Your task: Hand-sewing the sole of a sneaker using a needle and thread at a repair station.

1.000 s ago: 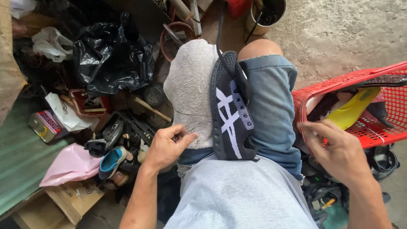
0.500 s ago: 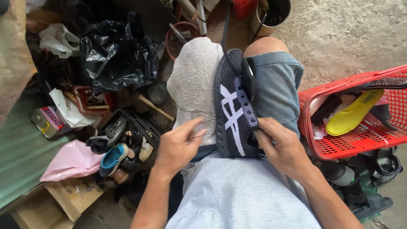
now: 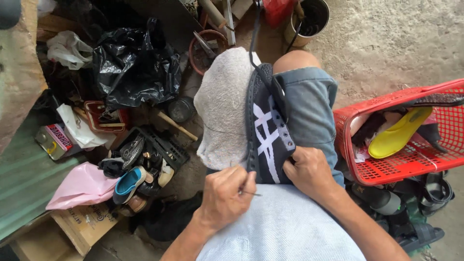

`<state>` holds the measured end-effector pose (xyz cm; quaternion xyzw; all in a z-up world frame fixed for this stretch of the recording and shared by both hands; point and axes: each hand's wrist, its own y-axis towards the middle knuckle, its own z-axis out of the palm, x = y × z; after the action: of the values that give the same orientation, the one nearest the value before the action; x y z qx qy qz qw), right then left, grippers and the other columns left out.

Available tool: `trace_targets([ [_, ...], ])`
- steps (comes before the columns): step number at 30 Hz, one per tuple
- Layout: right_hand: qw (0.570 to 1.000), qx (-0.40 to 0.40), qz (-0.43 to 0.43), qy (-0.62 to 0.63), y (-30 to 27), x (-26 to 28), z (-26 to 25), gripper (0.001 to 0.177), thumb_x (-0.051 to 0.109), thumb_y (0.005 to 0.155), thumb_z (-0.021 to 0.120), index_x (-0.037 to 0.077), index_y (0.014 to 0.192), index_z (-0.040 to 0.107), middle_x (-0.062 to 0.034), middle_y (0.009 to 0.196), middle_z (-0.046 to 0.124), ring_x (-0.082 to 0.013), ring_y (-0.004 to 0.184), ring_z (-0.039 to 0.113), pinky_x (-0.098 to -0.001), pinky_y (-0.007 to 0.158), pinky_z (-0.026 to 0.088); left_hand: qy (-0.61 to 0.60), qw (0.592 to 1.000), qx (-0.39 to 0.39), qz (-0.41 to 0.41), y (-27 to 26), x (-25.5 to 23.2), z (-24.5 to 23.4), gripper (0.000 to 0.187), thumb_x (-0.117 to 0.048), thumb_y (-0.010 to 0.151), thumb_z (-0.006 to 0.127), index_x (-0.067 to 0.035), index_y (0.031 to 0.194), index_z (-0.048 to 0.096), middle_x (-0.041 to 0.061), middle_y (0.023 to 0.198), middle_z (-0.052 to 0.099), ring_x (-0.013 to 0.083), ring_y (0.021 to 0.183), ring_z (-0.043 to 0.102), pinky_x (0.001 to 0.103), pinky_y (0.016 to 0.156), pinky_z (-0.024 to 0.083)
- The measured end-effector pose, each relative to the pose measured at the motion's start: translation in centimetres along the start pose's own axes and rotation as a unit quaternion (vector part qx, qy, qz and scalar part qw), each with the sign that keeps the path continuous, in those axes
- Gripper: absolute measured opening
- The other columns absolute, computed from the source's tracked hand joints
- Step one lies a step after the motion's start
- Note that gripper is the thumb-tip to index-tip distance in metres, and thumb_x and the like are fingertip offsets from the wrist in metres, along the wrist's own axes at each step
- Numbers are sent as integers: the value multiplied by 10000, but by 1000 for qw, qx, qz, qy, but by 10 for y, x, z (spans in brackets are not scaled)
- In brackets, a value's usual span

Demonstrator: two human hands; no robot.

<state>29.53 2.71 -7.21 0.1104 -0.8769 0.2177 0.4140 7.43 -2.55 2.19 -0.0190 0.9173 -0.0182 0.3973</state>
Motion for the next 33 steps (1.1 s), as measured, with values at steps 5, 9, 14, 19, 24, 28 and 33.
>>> trace_targets([
  [5, 998, -38, -28, 34, 7, 15, -9, 410, 59, 812, 667, 88, 499, 404, -30, 353, 338, -235, 314, 304, -311, 326, 270, 62, 997, 15, 36, 3, 5, -9, 451, -263, 982, 645, -201, 599, 415, -31, 493, 399, 197, 445, 546, 272, 425, 444],
  [9, 998, -47, -39, 27, 13, 23, -12, 410, 102, 821, 689, 105, 496, 440, -15, 350, 363, -224, 314, 314, -298, 325, 293, 235, 972, 11, 11, 20, 15, -20, 399, -279, 982, 687, -176, 618, 557, -28, 519, 504, 169, 500, 562, 266, 467, 447],
  [14, 1000, -23, -5, -1, -5, 24, -27, 358, 133, 855, 671, 91, 532, 524, -59, 396, 443, -265, 359, 446, -313, 359, 366, 319, 944, -41, 76, 40, 36, 5, 91, -94, 981, 675, -87, 1033, 751, 31, 777, 634, 186, 693, 644, 264, 551, 508],
  [19, 999, -18, 36, -27, -19, 8, -47, 377, 266, 921, 665, 125, 586, 564, -100, 461, 492, -293, 429, 516, -357, 420, 410, -22, 996, 65, -52, 44, 16, -8, 15, -105, 883, 720, -96, 885, 732, 82, 802, 660, 300, 683, 699, 379, 570, 559],
  [24, 996, -3, 6, -85, -22, 2, -56, 387, 270, 952, 664, 129, 634, 497, -77, 527, 479, -274, 477, 496, -397, 469, 400, -189, 957, 185, -123, 2, 37, -69, 33, -109, 838, 728, -84, 821, 713, 110, 1188, 626, 199, 978, 603, 365, 816, 527],
  [28, 987, -19, -51, -154, -19, -7, -67, 461, 238, 994, 662, 127, 645, 380, -23, 555, 427, -182, 475, 401, -407, 474, 339, 24, 931, 233, -279, -76, 123, -106, 148, -284, 833, 770, -144, 822, 818, 80, 1383, 608, 217, 1305, 583, 371, 1105, 393],
  [33, 990, -17, -21, -137, -14, -9, -79, 438, 196, 986, 690, 106, 666, 405, -25, 584, 385, -186, 535, 355, -390, 514, 327, 167, 787, 56, -591, -191, 240, -156, 403, -381, 974, 634, -36, 1074, 817, 141, 1083, 749, 274, 1022, 689, 384, 1006, 447],
])
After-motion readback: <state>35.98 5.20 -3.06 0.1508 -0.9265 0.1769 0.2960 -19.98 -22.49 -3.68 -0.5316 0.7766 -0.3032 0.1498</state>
